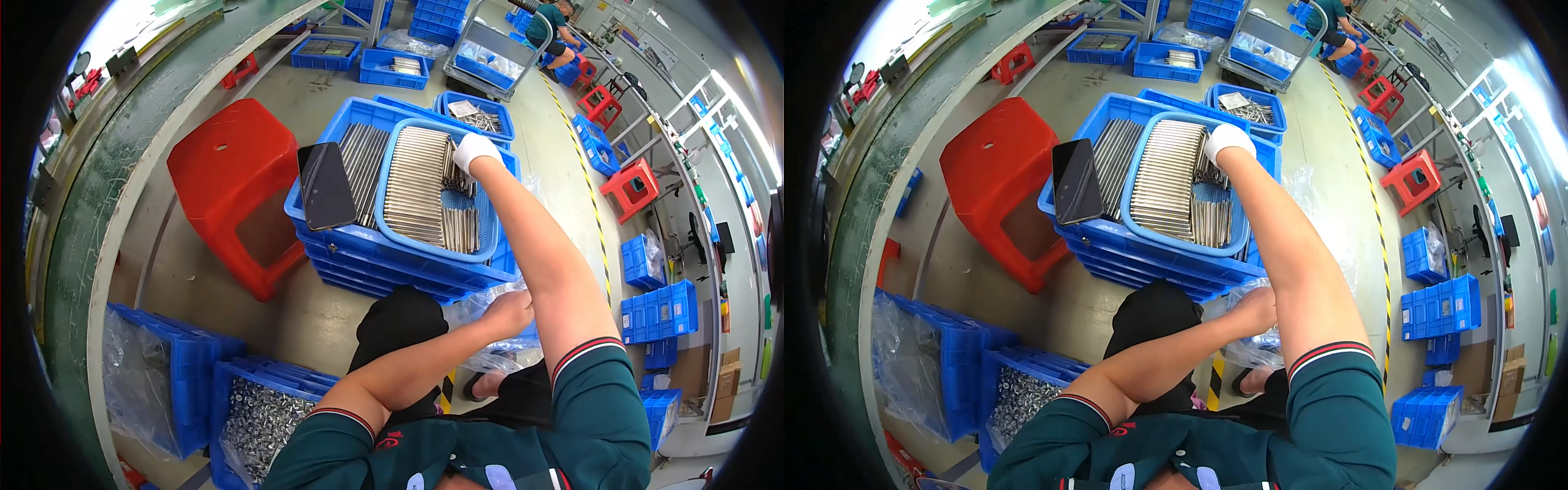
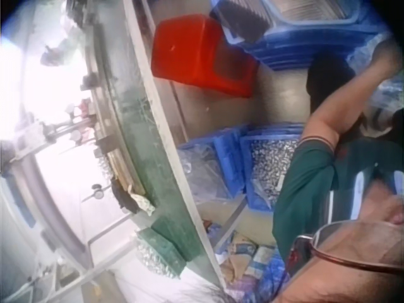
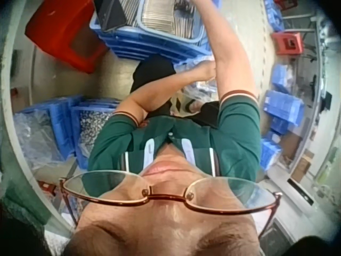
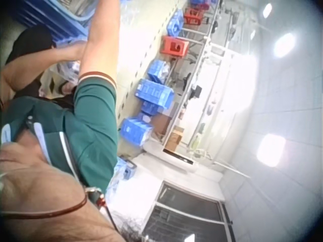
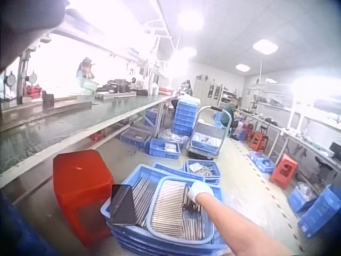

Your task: The person sits on the floor in a factory setting and sorts small metal rods. They pick up handfuls of rods from a plastic bag, inspect them, and place them into a blue plastic crate. The person repeats this process throughout the video.

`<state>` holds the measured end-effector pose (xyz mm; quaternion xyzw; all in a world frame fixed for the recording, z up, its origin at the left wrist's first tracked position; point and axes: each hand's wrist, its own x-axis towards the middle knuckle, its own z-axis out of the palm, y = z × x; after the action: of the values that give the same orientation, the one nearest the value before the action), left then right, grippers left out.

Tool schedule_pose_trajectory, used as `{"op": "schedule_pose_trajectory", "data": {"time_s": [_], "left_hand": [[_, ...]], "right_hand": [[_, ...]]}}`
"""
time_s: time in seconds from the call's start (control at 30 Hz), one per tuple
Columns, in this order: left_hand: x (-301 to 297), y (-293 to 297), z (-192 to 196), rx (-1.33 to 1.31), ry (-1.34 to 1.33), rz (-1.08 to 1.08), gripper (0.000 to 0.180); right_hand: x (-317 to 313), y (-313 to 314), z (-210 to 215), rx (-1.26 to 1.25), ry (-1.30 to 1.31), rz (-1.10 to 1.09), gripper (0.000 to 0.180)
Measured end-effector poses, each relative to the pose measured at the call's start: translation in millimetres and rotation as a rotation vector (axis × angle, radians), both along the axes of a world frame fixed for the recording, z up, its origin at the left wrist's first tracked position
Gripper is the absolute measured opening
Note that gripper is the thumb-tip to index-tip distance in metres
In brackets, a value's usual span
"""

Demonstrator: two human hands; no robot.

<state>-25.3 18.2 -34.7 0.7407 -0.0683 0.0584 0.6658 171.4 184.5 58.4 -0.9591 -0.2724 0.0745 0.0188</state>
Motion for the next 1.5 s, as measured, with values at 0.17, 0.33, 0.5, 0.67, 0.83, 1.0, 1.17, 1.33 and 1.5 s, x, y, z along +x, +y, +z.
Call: {"op": "schedule_pose_trajectory", "data": {"time_s": [0.17, 0.33, 0.5, 0.67, 0.83, 1.0, 1.17, 1.33, 1.5], "left_hand": [[0, 3, 4, -0.012, 0.102, -0.075, 0.042], [-2, 6, 7, 0.065, 0.056, -0.015, 0.036], [-8, 3, 19, 0.029, 0.085, -0.012, 0.033], [-6, 14, 23, 0.066, 0.143, 0.032, 0.028], [-9, 21, 21, 0.139, 0.068, 0.043, 0.031], [-8, 18, 16, 0.08, 0.083, 0.059, 0.033], [0, 15, 11, -0.071, 0.172, 0.002, 0.021], [-1, -2, 26, -0.244, 0.368, -0.094, 0.022], [7, -17, 26, -0.278, 0.445, -0.104, 0.023]], "right_hand": [[-1, -4, -3, 0.018, -0.104, 0.051, 0.027], [-14, 5, -1, 0.327, 0.387, -0.168, 0.023], [35, -12, -25, 0.36, 0.155, -0.078, 0.023], [26, -27, -1, 0.507, -0.243, 0.113, 0.011], [6, -94, 26, 0.582, -0.271, 0.166, 0.017], [12, -213, 13, 0.618, 0.187, -0.203, 0.02], [19, -356, -77, 0.173, 0.765, -0.346, 0.02], [9, -459, -205, 0.12, 0.833, -0.563, 0.014], [9, -475, -290, -0.01, 0.773, -0.489, 0.028]]}}
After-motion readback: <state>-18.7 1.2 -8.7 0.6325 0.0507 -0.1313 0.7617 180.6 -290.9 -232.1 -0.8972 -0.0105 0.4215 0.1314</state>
